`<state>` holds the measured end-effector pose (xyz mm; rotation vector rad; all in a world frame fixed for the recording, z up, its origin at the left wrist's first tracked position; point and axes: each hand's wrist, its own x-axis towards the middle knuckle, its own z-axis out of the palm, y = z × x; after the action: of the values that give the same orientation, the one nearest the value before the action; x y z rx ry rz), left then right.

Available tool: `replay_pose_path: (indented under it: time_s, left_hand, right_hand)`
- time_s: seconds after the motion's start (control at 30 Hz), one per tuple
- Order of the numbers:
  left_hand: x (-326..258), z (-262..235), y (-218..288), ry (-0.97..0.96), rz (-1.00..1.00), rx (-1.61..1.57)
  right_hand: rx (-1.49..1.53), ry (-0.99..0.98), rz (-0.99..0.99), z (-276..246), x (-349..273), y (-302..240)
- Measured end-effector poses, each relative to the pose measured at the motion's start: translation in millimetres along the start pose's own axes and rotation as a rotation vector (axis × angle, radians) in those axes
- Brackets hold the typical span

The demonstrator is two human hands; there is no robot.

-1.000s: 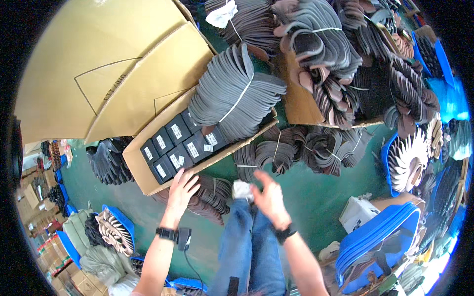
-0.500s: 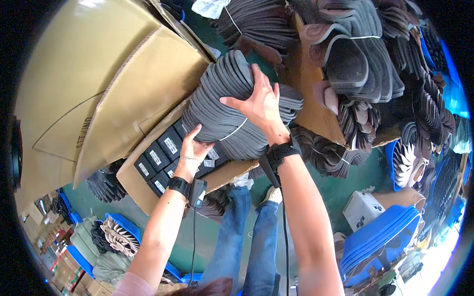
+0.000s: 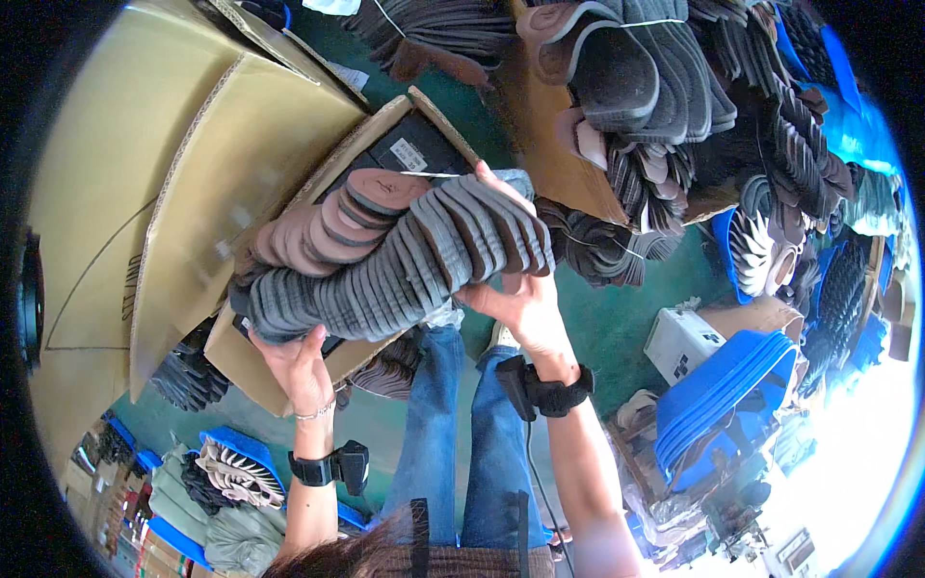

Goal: Manually process and stack shoe insoles or outsoles using a roller-based adhesive or smoothing machine.

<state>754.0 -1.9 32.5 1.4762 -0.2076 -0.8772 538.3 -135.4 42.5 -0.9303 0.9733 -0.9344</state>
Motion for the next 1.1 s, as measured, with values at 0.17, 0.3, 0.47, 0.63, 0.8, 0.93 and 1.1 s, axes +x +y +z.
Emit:
replay_pose_path:
  time_s: [0.17,0.3,0.47,0.63,0.8,0.93,1.1]
  left_hand:
    - [-17.0,-13.5,22.7,-0.019,0.023,0.088]
    - [-26.4,-19.4,40.9,-0.043,0.090,0.149]
    - [-44.8,-5.7,46.8,-0.081,0.095,0.106]
    - [-53.2,-22.5,66.5,0.020,0.179,0.286]
    - [-37.1,-91.2,89.0,0.383,0.159,0.587]
    - [-32.9,-128.9,65.1,0.334,0.132,0.892]
    - [-71.8,-136.2,23.9,-0.057,-0.017,0.975]
  right_hand:
    - [0.064,0.113,0.304,10.6,-38.6,-11.1]
    - [0.024,0.172,0.318,16.1,-55.9,-13.0]
    - [0.128,0.188,0.258,2.2,-70.2,-29.6]
    - [0.049,0.069,0.104,28.8,-73.6,-11.8]
    - [-0.208,-0.233,0.186,85.0,-94.3,43.9]
    - [-0.382,-0.316,0.349,68.7,-136.8,105.3]
    - [-0.498,-0.012,0.551,-6.8,-195.0,142.6]
